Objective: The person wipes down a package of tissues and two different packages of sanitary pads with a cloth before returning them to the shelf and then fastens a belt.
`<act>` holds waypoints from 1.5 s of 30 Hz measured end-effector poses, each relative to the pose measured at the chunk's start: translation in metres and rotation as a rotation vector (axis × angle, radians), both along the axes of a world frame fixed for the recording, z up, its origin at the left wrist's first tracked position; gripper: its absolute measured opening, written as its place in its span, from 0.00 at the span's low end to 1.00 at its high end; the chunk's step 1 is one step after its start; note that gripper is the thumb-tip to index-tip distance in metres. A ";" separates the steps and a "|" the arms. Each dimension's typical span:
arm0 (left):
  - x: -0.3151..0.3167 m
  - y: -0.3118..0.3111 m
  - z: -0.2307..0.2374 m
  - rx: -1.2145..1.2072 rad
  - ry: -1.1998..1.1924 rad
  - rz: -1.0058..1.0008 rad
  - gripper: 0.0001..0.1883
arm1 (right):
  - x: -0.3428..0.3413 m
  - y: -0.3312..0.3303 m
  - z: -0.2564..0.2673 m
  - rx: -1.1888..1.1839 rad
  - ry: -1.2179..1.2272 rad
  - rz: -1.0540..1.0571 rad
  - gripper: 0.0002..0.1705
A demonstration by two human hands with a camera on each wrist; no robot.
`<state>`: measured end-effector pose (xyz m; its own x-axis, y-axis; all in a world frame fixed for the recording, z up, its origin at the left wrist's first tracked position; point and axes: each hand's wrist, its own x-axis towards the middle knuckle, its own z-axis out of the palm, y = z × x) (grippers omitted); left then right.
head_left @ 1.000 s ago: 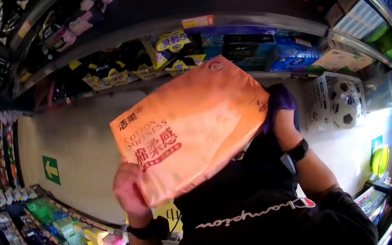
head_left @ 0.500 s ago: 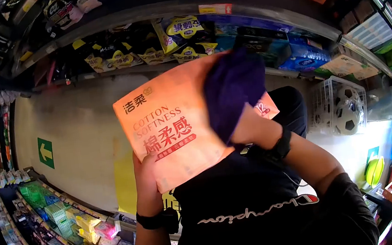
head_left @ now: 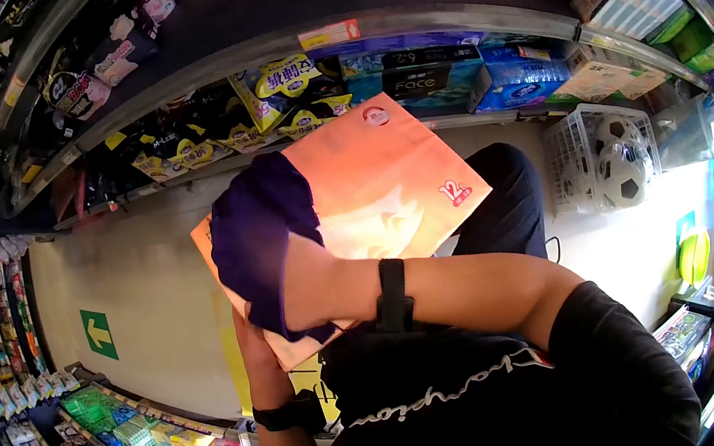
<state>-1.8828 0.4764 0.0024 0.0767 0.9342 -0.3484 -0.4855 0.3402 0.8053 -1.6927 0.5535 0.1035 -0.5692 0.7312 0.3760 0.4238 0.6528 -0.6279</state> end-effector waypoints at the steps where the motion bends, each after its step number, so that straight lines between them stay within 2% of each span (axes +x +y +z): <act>1: -0.006 0.000 -0.008 -0.024 0.008 -0.011 0.31 | 0.005 0.006 0.005 0.000 -0.003 0.004 0.16; 2: -0.005 -0.001 -0.001 -0.084 0.040 0.011 0.30 | 0.013 0.013 0.009 0.031 -0.072 -0.166 0.13; 3: 0.009 -0.008 0.023 -0.038 0.126 0.040 0.28 | 0.021 0.021 0.011 0.063 -0.140 -0.336 0.12; 5: 0.029 -0.003 0.059 0.016 0.165 -0.040 0.26 | 0.038 0.042 -0.005 0.121 -0.174 -0.307 0.14; 7: 0.044 -0.004 0.073 0.010 0.197 0.009 0.24 | 0.064 0.051 0.000 -0.052 -0.221 -0.418 0.15; 9: 0.044 -0.003 0.073 0.008 0.224 0.058 0.22 | 0.091 0.068 -0.040 -0.147 -0.320 -0.615 0.15; 11: 0.036 -0.003 0.063 0.036 0.208 -0.025 0.23 | 0.130 0.072 -0.070 -0.010 -0.558 -0.553 0.13; 13: 0.036 0.002 0.058 0.045 0.173 -0.008 0.24 | 0.164 0.071 -0.109 0.079 -0.501 -0.708 0.13; 14: 0.037 0.005 0.057 0.053 0.142 -0.002 0.25 | 0.176 0.069 -0.135 0.086 -0.500 -0.697 0.13; 16: 0.038 0.010 0.060 0.037 0.095 -0.008 0.25 | 0.194 0.066 -0.172 -0.594 0.358 -0.900 0.20; 17: 0.038 0.012 0.062 0.021 0.049 -0.029 0.25 | 0.204 0.061 -0.119 -0.981 -0.016 -0.855 0.21; 18: 0.037 0.015 0.064 0.030 0.050 -0.019 0.25 | 0.211 0.062 -0.123 -0.973 -0.016 -0.845 0.21; 20: 0.032 0.020 0.068 0.015 0.063 -0.118 0.29 | 0.224 0.061 -0.146 -1.501 0.920 -0.642 0.22; 22: 0.031 0.022 0.077 0.068 0.130 -0.146 0.32 | 0.228 0.062 -0.162 -1.866 1.910 -0.223 0.23; 23: 0.030 0.023 0.082 0.106 0.193 -0.180 0.36 | 0.228 0.052 -0.145 -1.862 1.914 -0.209 0.23; 24: 0.028 0.023 0.091 0.078 0.245 -0.212 0.44 | 0.228 0.038 -0.111 -1.540 1.403 -0.519 0.21; 25: 0.027 0.023 0.100 0.088 0.251 -0.207 0.44 | 0.229 0.033 -0.092 -1.169 0.895 -0.738 0.20; 26: 0.027 0.023 0.109 0.149 0.324 -0.245 0.47 | 0.226 0.046 -0.085 -1.148 0.960 -0.728 0.18; 27: 0.028 0.024 0.117 0.210 0.396 -0.284 0.50 | 0.232 0.024 -0.076 -0.944 1.060 -0.615 0.18; 29: 0.034 0.029 0.128 0.298 0.418 -0.303 0.53 | 0.241 0.033 -0.069 -1.027 1.285 -0.882 0.19; 30: 0.043 0.034 0.132 0.431 0.399 -0.269 0.52 | 0.244 0.038 -0.066 -1.010 1.300 -0.882 0.19; 31: 0.052 0.038 0.137 0.564 0.374 -0.237 0.52 | 0.240 0.041 -0.054 -0.867 1.479 -0.746 0.19; 32: 0.060 0.037 0.145 0.555 0.574 -0.202 0.53 | 0.238 0.042 -0.047 -0.714 1.642 -0.604 0.20; 33: 0.066 0.037 0.145 0.568 0.570 -0.217 0.53 | 0.241 0.042 -0.050 -0.694 1.651 -0.610 0.20; 35: 0.080 0.035 0.141 0.618 0.531 -0.103 0.52 | 0.245 0.039 -0.065 -0.084 0.768 -0.828 0.27; 36: 0.093 0.033 0.140 0.702 0.720 0.007 0.50 | 0.234 0.024 -0.030 0.200 0.431 -0.726 0.27; 37: 0.099 0.031 0.142 0.700 0.715 -0.010 0.50 | 0.217 0.010 0.004 0.458 0.086 -0.604 0.28; 39: 0.109 0.029 0.148 0.977 1.317 -0.111 0.52 | 0.198 0.007 0.002 0.235 0.298 -0.169 0.24; 41: 0.112 0.029 0.143 0.986 1.331 -0.090 0.51 | 0.183 -0.006 0.025 -0.129 0.505 -0.086 0.23; 42: 0.110 0.031 0.142 0.955 1.272 -0.070 0.50 | 0.184 -0.008 0.025 -0.160 0.652 -0.083 0.23; 45: 0.098 0.033 0.137 0.921 1.211 -0.054 0.51 | 0.198 0.010 0.046 -0.218 0.636 -0.032 0.25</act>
<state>-1.7849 0.5092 0.1396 0.2213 0.8599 0.4599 0.5985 -0.4921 0.6322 -1.4948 0.5631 0.1491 -0.2623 0.8414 0.4725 -0.0555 0.4757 -0.8778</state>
